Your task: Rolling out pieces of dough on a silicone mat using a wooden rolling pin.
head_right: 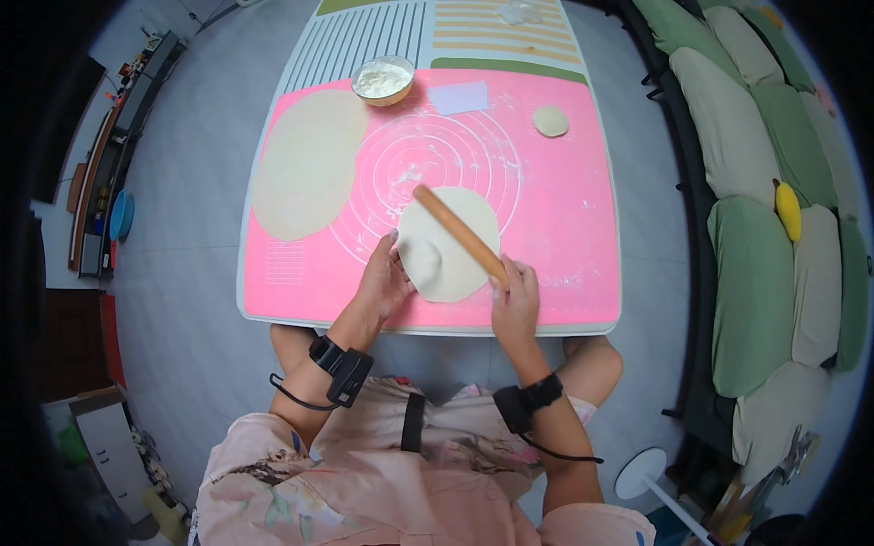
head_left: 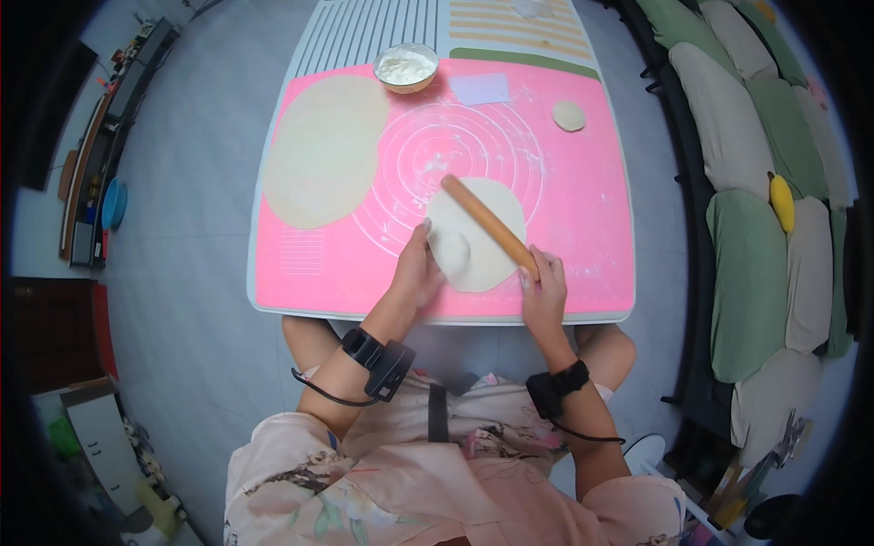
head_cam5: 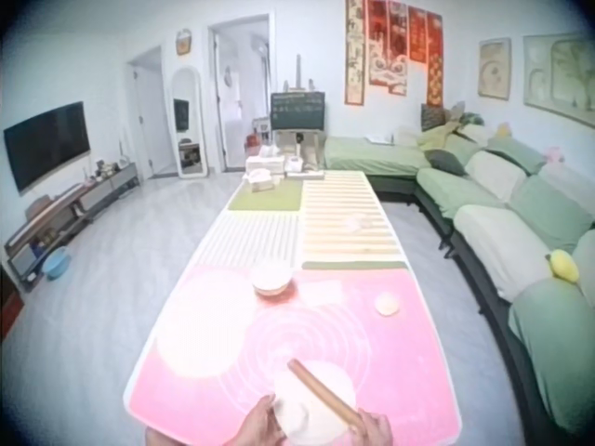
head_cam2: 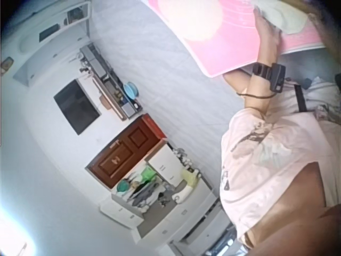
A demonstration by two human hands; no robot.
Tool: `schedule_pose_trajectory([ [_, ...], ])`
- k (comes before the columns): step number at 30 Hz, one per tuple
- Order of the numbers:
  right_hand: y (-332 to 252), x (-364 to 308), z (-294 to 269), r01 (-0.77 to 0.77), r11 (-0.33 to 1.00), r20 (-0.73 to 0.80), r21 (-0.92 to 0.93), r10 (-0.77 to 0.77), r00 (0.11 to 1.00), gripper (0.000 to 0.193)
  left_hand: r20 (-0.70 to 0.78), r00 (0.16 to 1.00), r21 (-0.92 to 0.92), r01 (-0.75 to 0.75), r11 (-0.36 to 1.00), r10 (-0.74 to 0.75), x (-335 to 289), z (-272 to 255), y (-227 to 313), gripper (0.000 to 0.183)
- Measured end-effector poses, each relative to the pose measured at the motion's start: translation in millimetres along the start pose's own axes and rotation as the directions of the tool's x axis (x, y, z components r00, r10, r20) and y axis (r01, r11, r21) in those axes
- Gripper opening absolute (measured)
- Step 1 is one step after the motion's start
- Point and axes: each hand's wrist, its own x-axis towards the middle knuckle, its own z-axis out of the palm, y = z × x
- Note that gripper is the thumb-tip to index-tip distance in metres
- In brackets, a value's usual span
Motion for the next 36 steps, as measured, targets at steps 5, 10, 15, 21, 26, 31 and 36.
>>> schedule_pose_trajectory([
  [5, 4, -7, 4, 0.029, 0.999, -0.005, -0.015, -0.029, 1.0, 0.037, 0.43, 0.864, 0.61, -0.491, 0.622, 0.26, -8, 27, 11, 0.055],
  [10, 15, 24, -32, -0.62, 0.623, 0.488, 0.478, 0.399, 0.777, 0.032, 0.868, 0.48, 0.431, -0.6, -0.674, 0.127, 36, 1, 54, 0.053],
  [15, 13, 102, -37, -0.395, 0.844, 0.375, 0.364, 0.256, 0.891, 0.037, 0.738, 0.672, 0.583, -0.587, -0.562, 0.064, 47, 23, 100, 0.048],
  [21, 1, 150, -28, 0.153, 0.982, 0.431, -0.108, -0.092, 0.898, 0.045, 0.855, 0.351, 0.518, -0.632, -0.576, 0.383, 72, 22, 97, 0.052],
  [26, 5, 116, -33, 0.325, 0.863, 0.519, -0.388, -0.087, 0.85, 0.053, 0.808, 0.524, 0.572, -0.584, -0.576, 0.27, 57, 8, 41, 0.057],
  [31, -7, 65, 15, 0.544, 0.799, 0.457, -0.256, -0.395, 0.797, 0.059, 0.825, 0.51, 0.543, -0.593, -0.594, 0.244, 46, 3, -25, 0.056],
  [36, -10, 61, 27, 0.541, 0.765, 0.464, -0.351, -0.36, 0.81, 0.063, 0.749, 0.593, 0.662, -0.682, -0.311, 0.296, 18, 10, -10, 0.051],
])
